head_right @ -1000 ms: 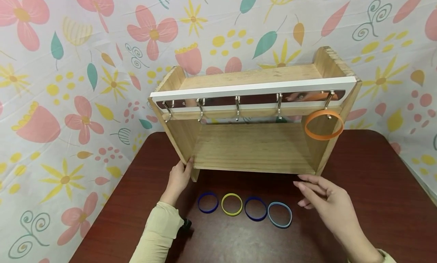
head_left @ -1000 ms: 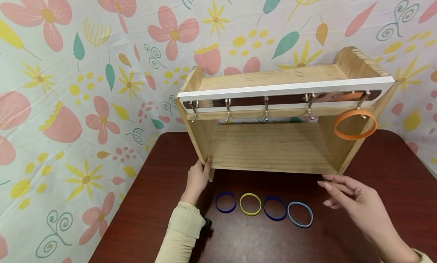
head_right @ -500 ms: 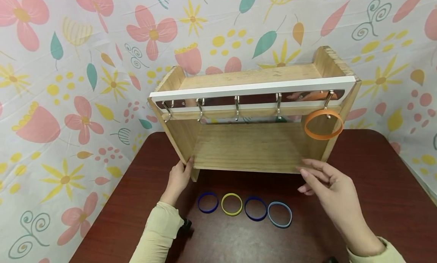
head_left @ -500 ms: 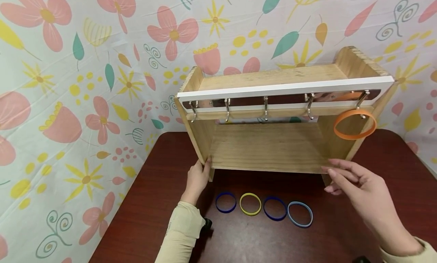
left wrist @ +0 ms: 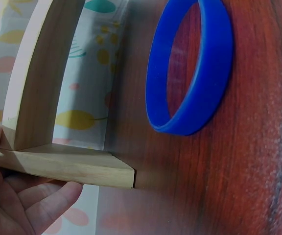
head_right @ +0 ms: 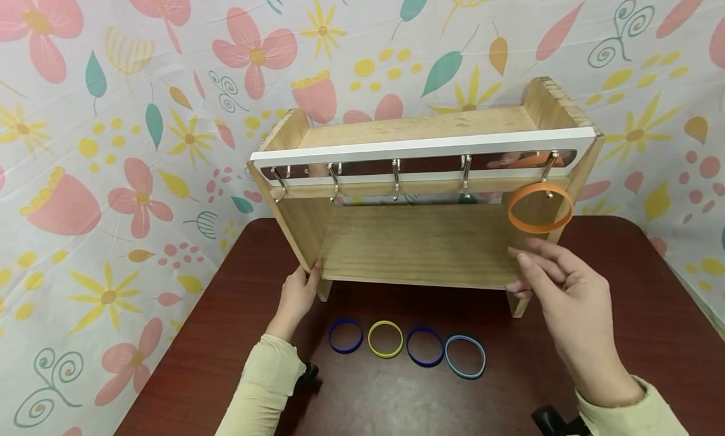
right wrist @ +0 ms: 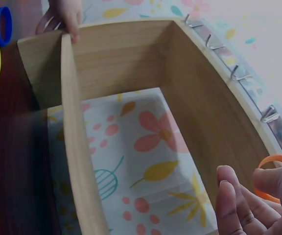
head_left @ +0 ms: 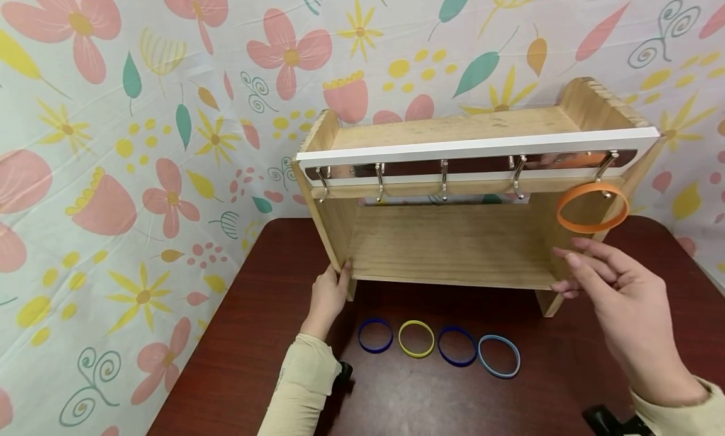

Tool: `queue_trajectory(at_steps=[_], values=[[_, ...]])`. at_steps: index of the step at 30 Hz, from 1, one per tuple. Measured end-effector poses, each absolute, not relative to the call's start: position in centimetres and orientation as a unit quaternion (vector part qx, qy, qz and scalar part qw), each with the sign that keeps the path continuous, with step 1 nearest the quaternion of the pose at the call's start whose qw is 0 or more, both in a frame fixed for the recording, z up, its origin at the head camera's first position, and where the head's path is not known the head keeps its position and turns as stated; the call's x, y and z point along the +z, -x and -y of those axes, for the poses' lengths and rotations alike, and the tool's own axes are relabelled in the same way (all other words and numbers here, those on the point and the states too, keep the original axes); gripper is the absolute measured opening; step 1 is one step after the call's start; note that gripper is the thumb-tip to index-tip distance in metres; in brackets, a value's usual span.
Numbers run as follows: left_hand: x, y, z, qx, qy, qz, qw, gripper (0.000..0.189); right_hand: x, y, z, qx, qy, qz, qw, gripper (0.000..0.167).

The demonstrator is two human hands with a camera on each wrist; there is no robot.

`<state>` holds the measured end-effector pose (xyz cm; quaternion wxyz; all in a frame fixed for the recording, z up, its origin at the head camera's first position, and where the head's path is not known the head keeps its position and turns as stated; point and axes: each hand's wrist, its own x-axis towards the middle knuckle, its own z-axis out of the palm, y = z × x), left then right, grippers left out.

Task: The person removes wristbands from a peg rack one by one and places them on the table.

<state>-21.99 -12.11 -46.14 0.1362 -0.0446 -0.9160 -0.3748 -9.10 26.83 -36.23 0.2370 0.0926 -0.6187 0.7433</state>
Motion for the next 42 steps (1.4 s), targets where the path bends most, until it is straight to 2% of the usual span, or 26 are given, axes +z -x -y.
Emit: queue_trajectory(at_steps=[21, 42], values=[[-46.1, 22.0, 12.1, -0.374, 0.043, 0.916, 0.134, 0.037, -35.0, 9.8, -26.4, 0.777, -0.045, 0.537, 0.326, 0.034], [-46.0, 21.9, 12.1, -0.378, 0.048, 0.914, 0.137, 0.035, -34.9, 9.8, -26.3, 0.806, -0.094, 0.477, 0.338, 0.021]])
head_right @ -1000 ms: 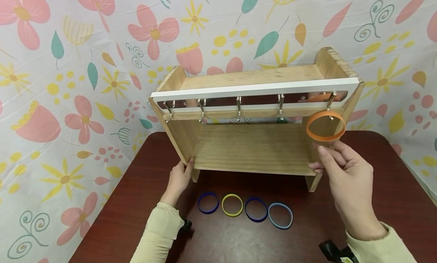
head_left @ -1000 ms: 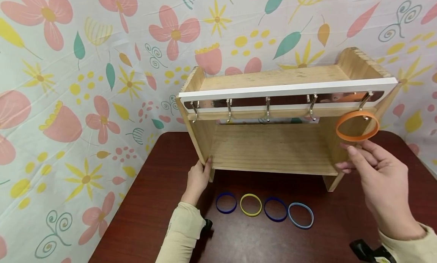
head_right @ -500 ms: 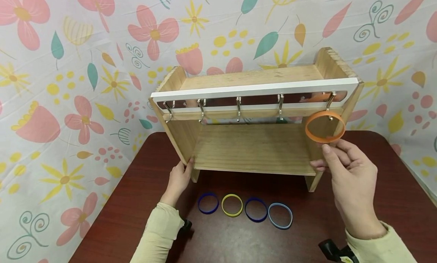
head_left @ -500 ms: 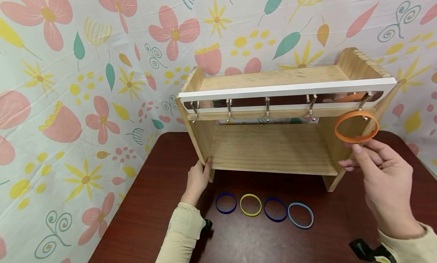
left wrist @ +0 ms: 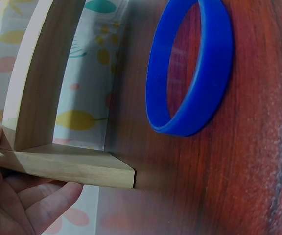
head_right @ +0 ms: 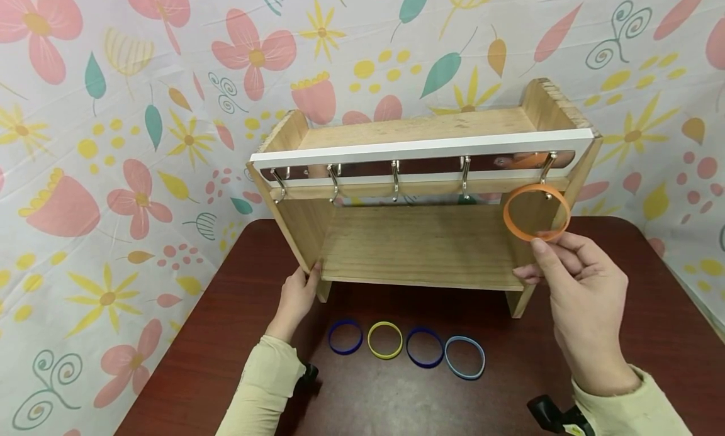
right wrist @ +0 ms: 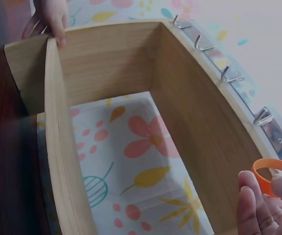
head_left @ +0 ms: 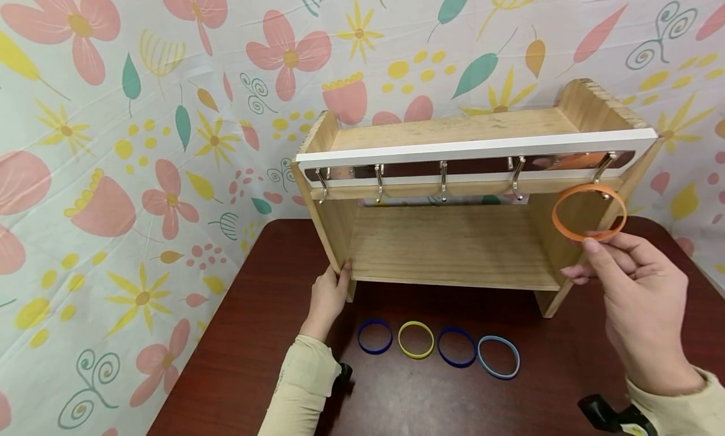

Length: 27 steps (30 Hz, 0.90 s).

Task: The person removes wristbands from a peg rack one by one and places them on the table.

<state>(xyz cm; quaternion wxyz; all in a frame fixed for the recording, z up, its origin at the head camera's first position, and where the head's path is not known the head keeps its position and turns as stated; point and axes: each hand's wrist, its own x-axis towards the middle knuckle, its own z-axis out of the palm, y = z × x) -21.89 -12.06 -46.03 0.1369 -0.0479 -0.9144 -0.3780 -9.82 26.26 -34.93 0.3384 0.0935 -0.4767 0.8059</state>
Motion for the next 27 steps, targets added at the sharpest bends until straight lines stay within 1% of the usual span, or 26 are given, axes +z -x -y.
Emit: queue_trajectory(at_steps=[9, 14, 21, 27], values=[[-46.19, 21.96, 12.16, -0.376, 0.053, 0.914, 0.142, 0.035, -34.5, 9.68, -25.97, 0.79, -0.095, 0.492, 0.354, 0.02], [-46.2, 22.05, 12.13, -0.374, 0.052, 0.915, 0.139, 0.036, -34.54, 9.63, -26.14, 0.801, -0.115, 0.471, 0.353, 0.019], [-46.2, 22.07, 12.12, -0.374, 0.049, 0.916, 0.135, 0.036, -34.52, 9.62, -26.37, 0.816, -0.169, 0.424, 0.354, 0.023], [-46.21, 22.04, 12.13, -0.375, 0.049, 0.916, 0.133, 0.036, -34.28, 9.39, -26.32, 0.812, -0.171, 0.424, 0.362, 0.026]])
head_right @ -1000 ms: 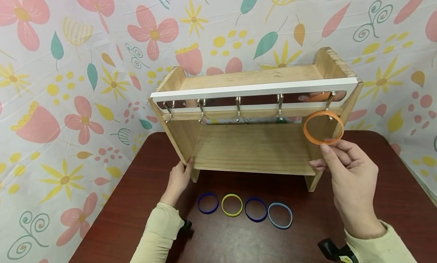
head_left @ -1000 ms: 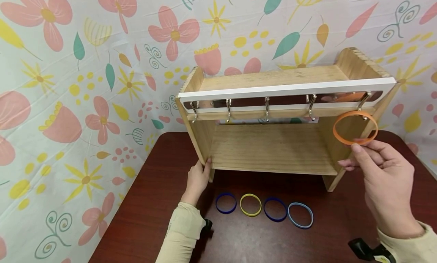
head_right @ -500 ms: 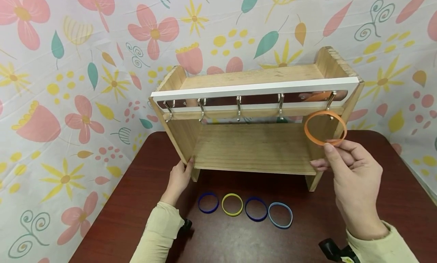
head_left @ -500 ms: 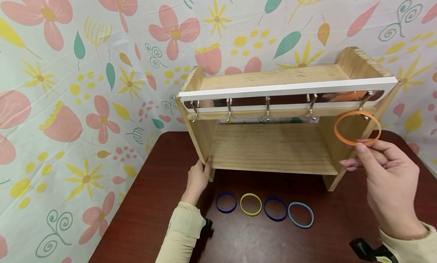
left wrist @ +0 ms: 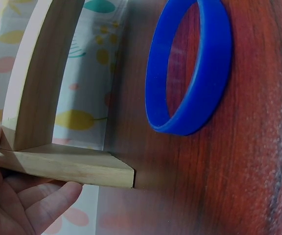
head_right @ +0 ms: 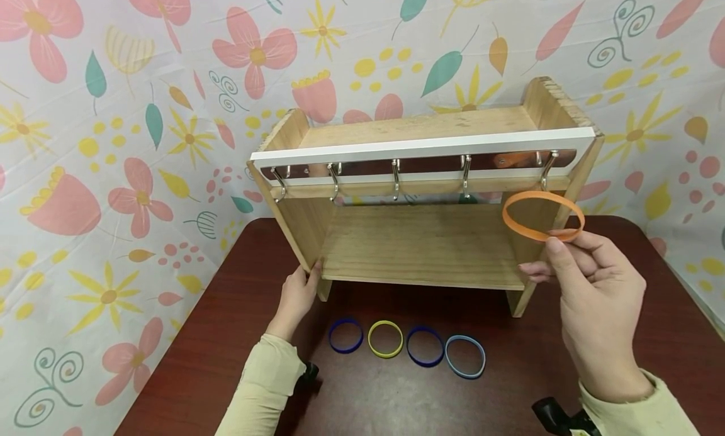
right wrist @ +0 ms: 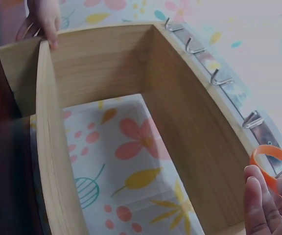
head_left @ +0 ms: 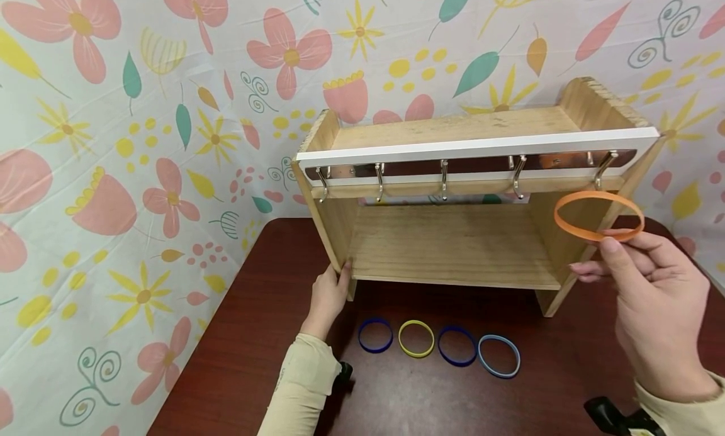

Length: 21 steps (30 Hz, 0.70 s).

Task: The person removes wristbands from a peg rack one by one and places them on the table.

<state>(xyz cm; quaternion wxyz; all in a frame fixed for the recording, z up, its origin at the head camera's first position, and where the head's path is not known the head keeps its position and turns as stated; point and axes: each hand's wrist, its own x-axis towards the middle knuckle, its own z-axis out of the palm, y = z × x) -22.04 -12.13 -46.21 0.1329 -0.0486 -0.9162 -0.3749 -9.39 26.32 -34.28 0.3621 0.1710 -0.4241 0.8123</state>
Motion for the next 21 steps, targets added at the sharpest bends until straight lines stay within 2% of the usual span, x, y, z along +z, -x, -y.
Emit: queue_trajectory(at_steps=[21], values=[[-46.0, 21.8, 12.1, -0.385, 0.048, 0.913, 0.13, 0.036, -34.4, 8.1, -26.4, 0.822, -0.17, 0.427, 0.336, 0.025]])
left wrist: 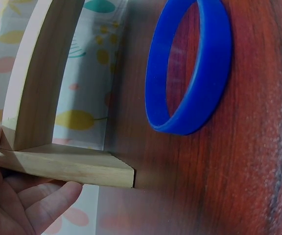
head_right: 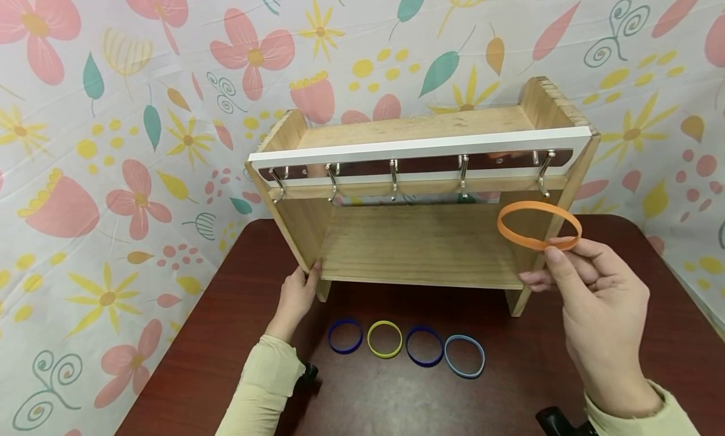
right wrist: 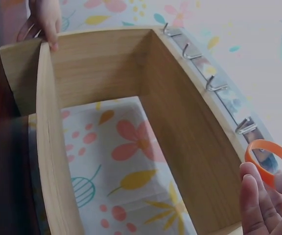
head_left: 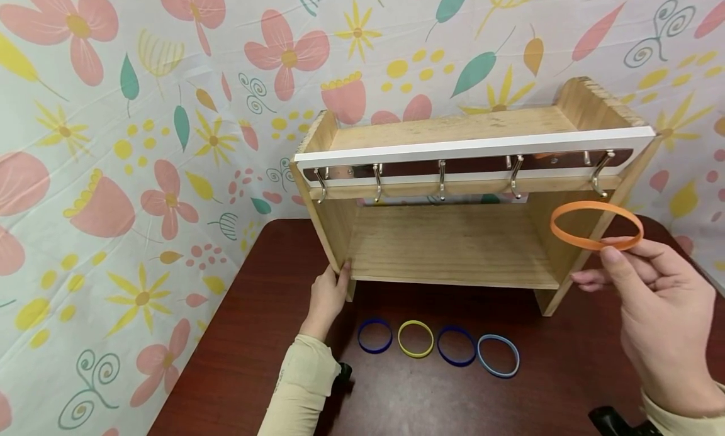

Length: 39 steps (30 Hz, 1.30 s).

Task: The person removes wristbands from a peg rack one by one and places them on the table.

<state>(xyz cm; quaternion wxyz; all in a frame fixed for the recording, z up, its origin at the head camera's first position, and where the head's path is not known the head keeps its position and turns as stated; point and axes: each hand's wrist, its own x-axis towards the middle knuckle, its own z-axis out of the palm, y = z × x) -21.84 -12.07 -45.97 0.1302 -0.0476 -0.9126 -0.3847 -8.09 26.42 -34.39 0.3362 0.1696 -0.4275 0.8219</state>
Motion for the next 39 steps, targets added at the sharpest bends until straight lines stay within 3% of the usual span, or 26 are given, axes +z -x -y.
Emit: queue_trajectory(at_steps=[39], values=[[-46.1, 21.9, 12.1, -0.383, 0.053, 0.911, 0.142, 0.033, -35.7, 6.2, -26.4, 0.76, -0.049, 0.573, 0.301, 0.024]])
